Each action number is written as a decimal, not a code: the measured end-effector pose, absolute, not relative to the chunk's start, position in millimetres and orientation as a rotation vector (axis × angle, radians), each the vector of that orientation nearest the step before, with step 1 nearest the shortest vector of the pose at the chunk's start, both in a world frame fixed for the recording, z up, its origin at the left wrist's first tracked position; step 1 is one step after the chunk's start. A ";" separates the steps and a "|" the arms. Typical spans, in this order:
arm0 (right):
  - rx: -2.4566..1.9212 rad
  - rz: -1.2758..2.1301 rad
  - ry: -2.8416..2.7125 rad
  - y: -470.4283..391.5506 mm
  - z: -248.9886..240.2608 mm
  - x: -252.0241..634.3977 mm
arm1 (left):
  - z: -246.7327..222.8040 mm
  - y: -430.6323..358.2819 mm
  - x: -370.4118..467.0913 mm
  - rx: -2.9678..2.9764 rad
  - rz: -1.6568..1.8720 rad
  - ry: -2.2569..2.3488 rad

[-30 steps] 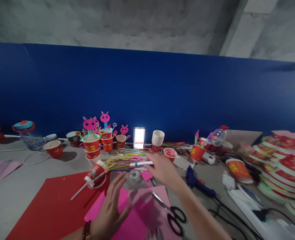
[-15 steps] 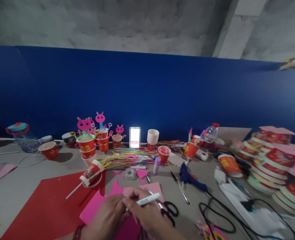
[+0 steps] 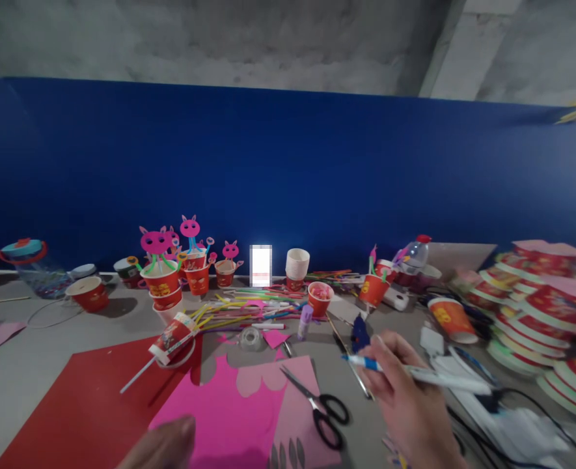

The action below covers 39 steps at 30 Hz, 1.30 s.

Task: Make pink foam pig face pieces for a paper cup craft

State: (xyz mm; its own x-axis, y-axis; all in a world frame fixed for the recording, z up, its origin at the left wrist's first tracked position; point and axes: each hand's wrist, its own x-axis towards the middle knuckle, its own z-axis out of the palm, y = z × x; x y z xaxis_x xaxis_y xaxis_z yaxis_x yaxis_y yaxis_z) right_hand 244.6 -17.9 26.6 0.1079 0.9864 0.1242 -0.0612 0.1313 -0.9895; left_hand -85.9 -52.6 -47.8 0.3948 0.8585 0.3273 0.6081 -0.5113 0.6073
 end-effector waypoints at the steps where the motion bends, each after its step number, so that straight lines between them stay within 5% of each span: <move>1: -1.125 1.076 -1.143 -13.9 26.2 250.9 | -41.6 -45.2 -90.0 2.251 0.885 1.289; 13: -1.138 1.452 -1.262 -11.9 -34.7 181.9 | -52.6 -17.0 -63.6 2.960 0.659 0.697; 32: -1.172 1.295 -1.374 4.9 -74.8 159.6 | -115.1 -3.3 -27.2 3.146 1.208 0.957; 39: -1.228 1.293 -1.315 4.8 -73.1 159.7 | -108.1 -7.0 -45.4 3.027 0.929 0.924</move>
State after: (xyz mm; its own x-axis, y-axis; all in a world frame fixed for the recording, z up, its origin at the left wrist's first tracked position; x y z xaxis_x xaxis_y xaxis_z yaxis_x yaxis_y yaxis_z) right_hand 159.7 4.8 -73.1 -0.1091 0.9931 -0.0434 0.0603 -0.0370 -0.9975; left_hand -45.4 -7.0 -108.1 0.6865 0.4670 0.5573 0.5550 -0.8318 0.0134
